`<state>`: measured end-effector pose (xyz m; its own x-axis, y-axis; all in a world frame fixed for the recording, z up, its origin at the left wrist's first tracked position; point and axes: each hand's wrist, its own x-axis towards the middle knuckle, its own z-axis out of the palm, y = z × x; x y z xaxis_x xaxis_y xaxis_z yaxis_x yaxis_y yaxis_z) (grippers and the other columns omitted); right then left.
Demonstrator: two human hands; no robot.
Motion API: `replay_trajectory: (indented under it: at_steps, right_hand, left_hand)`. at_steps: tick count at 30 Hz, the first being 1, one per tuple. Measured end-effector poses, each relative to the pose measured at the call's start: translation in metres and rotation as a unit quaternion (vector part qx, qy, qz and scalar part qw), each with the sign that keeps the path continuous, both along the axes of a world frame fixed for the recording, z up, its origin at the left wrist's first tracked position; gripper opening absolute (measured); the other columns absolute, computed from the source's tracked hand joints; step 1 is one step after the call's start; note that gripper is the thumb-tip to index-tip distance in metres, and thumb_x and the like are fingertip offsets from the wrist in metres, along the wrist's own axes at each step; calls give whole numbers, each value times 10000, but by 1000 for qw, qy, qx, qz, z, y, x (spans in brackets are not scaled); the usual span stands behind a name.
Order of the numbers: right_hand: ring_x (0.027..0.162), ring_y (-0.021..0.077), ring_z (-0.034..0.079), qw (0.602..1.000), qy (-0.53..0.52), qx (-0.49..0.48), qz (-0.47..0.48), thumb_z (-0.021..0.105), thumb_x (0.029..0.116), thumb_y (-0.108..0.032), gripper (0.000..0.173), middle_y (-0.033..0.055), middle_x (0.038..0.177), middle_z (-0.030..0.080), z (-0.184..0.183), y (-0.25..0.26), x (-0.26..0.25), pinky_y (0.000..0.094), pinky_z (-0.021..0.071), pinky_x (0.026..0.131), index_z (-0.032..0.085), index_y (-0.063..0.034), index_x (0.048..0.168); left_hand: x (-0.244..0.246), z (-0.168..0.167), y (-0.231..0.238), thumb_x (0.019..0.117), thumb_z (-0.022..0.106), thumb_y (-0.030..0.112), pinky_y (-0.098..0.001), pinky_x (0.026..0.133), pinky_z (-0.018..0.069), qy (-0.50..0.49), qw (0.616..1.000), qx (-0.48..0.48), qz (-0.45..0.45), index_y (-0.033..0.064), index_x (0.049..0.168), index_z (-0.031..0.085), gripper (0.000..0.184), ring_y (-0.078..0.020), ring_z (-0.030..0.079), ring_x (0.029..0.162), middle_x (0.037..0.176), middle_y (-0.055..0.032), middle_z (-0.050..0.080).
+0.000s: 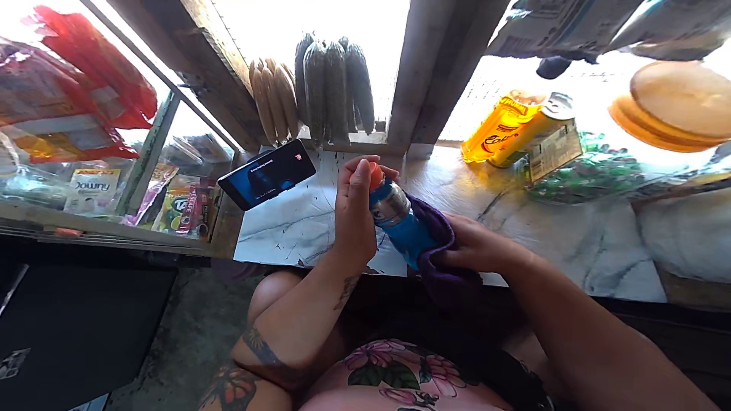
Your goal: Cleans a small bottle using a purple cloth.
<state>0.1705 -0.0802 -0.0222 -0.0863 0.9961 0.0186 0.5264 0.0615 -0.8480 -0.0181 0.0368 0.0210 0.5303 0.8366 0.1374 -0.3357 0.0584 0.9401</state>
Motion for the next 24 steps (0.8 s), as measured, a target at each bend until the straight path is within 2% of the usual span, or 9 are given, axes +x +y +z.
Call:
replay_trajectory:
  at_steps: [3,7,10,13,17,21,24]
  right_hand:
    - [986,21,646,999,-5,44,-31,735,791,-363,454,-2,1019,709,-1,-1,-3,272,539,889,700,-63,1130]
    - [973,-31,629,992,-19,110,-60,679,842,-366,418,-11,998,704,-1,-3,-7,214,522,885,694,-47,1111]
    - [958,-45,620,986,-8,145,-86,698,824,-314,383,1,969,695,-1,-3,-10,181,510,880,690,-15,1064]
    - [976,-106,601,982,11,158,-99,715,827,-314,420,-24,996,689,2,-6,-13,121,498,893,661,-3,1103]
    - [990,-36,618,979,-11,149,-140,735,793,-297,483,47,1014,693,8,-9,-20,180,502,906,647,38,1130]
    - [1004,-74,600,982,-7,136,-134,751,781,-287,519,36,1029,687,13,-9,-20,134,480,916,629,51,1155]
    - [1016,-60,603,988,-20,93,-124,770,768,-329,575,11,1058,682,21,-9,-18,162,492,922,621,18,1201]
  left_hand:
    - [1,-2,-4,1053,381,561,-262,803,561,-23,999,35,-8,212,1293,509,443,-78,667,910,1032,20,683]
    - [2,-3,-8,1063,428,500,-268,823,555,-44,997,55,-25,196,1322,479,402,-85,652,937,1057,4,656]
    - [3,-2,-12,1065,448,469,-253,817,547,-53,995,78,-31,176,1337,461,400,-72,645,935,1062,-3,650]
    - [4,0,-16,1064,471,444,-234,805,541,-70,990,118,-37,134,1328,448,408,-52,630,932,1063,-9,639]
    - [4,0,-19,1059,484,439,-222,822,526,-79,986,142,-45,112,1325,441,424,-38,610,951,1083,-8,620]
    - [6,-1,-21,1055,508,410,-226,843,523,-106,980,163,-50,90,1314,446,416,-41,605,966,1095,-14,610]
    - [7,-2,-22,1059,505,394,-246,874,525,-108,977,178,-53,72,1321,444,420,-55,613,1000,1109,-29,627]
